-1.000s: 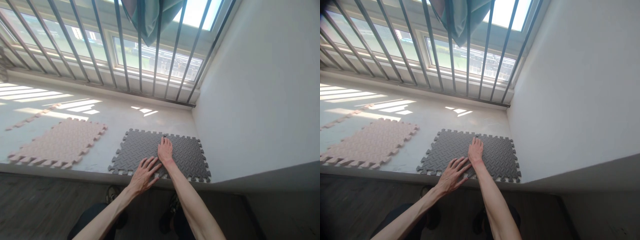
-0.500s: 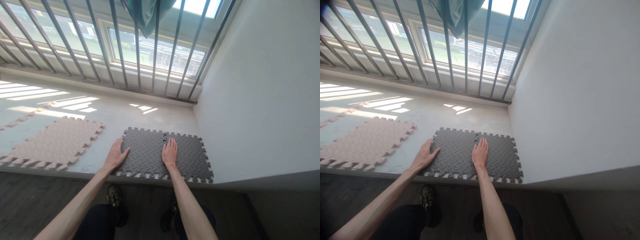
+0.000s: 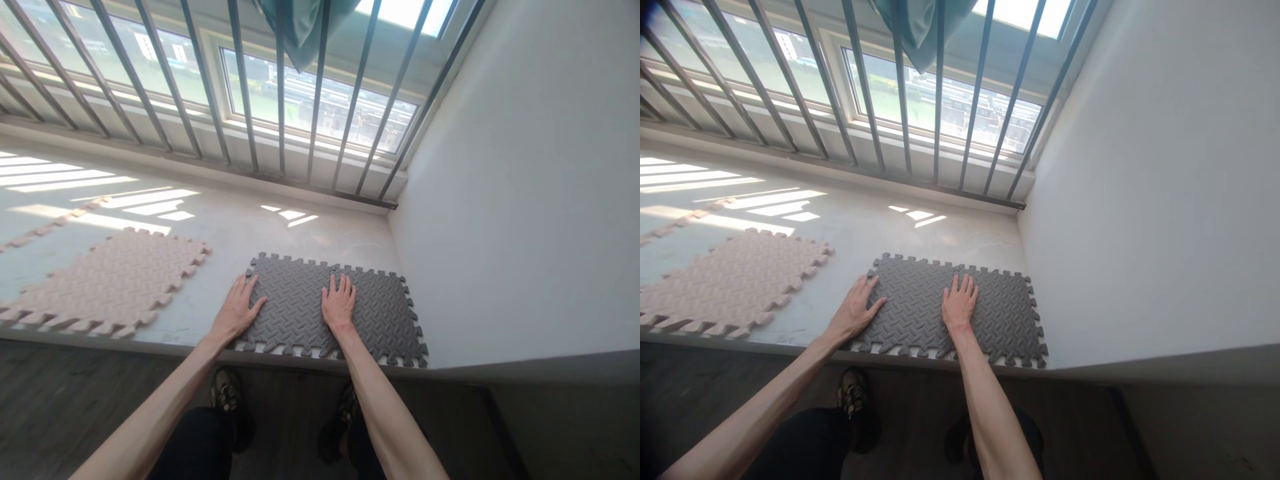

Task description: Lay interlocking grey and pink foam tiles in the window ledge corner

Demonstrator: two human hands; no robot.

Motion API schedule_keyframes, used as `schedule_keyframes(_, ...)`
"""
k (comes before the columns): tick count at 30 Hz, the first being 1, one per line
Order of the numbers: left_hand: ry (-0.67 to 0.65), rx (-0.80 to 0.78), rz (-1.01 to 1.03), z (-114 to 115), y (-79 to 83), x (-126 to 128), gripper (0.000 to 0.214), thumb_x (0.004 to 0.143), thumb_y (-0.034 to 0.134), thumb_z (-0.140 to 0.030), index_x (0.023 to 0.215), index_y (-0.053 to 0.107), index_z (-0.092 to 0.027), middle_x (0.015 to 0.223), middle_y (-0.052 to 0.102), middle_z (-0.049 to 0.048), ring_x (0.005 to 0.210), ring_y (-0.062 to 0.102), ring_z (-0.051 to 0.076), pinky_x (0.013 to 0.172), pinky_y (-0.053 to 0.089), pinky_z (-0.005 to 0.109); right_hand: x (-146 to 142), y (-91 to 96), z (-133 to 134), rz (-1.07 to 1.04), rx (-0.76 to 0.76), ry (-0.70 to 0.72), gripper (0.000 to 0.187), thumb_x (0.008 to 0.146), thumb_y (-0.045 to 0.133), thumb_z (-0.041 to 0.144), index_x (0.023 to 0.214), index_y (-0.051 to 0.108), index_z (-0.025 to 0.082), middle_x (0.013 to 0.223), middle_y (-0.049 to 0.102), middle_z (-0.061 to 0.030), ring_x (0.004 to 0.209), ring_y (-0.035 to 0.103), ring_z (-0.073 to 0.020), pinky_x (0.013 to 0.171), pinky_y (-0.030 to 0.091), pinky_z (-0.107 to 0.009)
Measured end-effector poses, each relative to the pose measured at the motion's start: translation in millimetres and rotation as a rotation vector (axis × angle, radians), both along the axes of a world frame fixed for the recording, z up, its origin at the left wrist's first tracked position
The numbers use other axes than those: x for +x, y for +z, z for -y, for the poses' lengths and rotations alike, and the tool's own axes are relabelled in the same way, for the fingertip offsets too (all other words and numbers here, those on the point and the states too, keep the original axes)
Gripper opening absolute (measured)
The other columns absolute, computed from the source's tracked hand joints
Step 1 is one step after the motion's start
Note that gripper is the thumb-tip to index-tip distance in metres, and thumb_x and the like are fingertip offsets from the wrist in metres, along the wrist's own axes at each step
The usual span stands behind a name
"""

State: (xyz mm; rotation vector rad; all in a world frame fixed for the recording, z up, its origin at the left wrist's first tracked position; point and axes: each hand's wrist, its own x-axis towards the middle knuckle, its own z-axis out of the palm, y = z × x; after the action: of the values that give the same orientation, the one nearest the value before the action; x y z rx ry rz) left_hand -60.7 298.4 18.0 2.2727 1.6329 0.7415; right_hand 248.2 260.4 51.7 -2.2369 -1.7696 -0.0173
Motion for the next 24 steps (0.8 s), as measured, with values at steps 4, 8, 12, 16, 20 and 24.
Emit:
schedule_keyframes(4,0.0,0.033,-0.044,-0.5,-4.0,0.6,0.079,0.105,0.047,-0.06,0.165,0.042,-0.007,0.175,0.031,0.0269,0.165,0.027,0.04,0.133,0.03,0.06,-2.5,-5.8,-21.5,-0.025,-0.043,0.113,0.075,0.109,0.033,0.045,0.169,0.026,0.001,0.181,0.019,-0.019,0.169,0.015,-0.0275,0.136,0.013,-0.047)
schedule_keyframes(8,0.001,0.07,-0.1,1.1,-4.2,1.3,0.079,0.106,0.043,-0.059,0.164,0.041,-0.005,0.175,0.03,0.0288,0.166,0.025,0.041,0.132,0.03,0.06,-2.8,-9.2,-34.3,-0.038,-0.048,0.148,0.081,0.109,0.031,0.054,0.171,0.021,0.003,0.182,0.018,-0.0159,0.17,0.012,-0.025,0.138,0.005,-0.044)
schedule_keyframes(12,0.032,0.116,-0.131,1.3,-2.6,3.9,0.079,0.105,0.045,-0.057,0.163,0.043,-0.004,0.176,0.028,0.0289,0.167,0.021,0.041,0.133,0.027,0.059,-3.3,-7.7,-26.5,-0.035,-0.088,0.147,0.08,0.11,0.027,0.053,0.171,0.02,0.003,0.182,0.016,-0.0152,0.17,0.012,-0.0255,0.138,0.004,-0.045)
schedule_keyframes(16,0.092,0.17,-0.142,2.1,0.2,11.1,0.079,0.103,0.048,-0.058,0.162,0.045,-0.005,0.175,0.032,0.0274,0.167,0.022,0.04,0.134,0.023,0.06,-8.2,-3.9,2.6,-0.022,-0.097,0.189,0.078,0.11,0.029,0.052,0.171,0.022,0.005,0.182,0.015,-0.0143,0.171,0.012,-0.0254,0.138,0.004,-0.047)
schedule_keyframes(20,0.105,0.172,-0.172,19.7,5.7,7.2,0.075,0.103,0.047,-0.059,0.159,0.049,-0.008,0.169,0.044,0.0258,0.162,0.034,0.038,0.133,0.024,0.06,-7.6,4.2,53.2,-0.038,-0.113,0.264,0.072,0.11,0.033,0.049,0.169,0.031,0.008,0.181,0.022,-0.0153,0.169,0.019,-0.028,0.138,0.013,-0.052)
schedule_keyframes(24,0.064,0.229,-0.195,56.1,15.4,-39.6,0.062,0.105,0.048,-0.051,0.155,0.054,-0.015,0.159,0.055,0.0223,0.152,0.046,0.036,0.128,0.031,0.058,13.9,0.5,139.4,-0.149,0.079,0.425,0.06,0.11,0.04,0.044,0.162,0.049,0.018,0.174,0.042,-0.0133,0.164,0.036,-0.0279,0.134,0.032,-0.054)
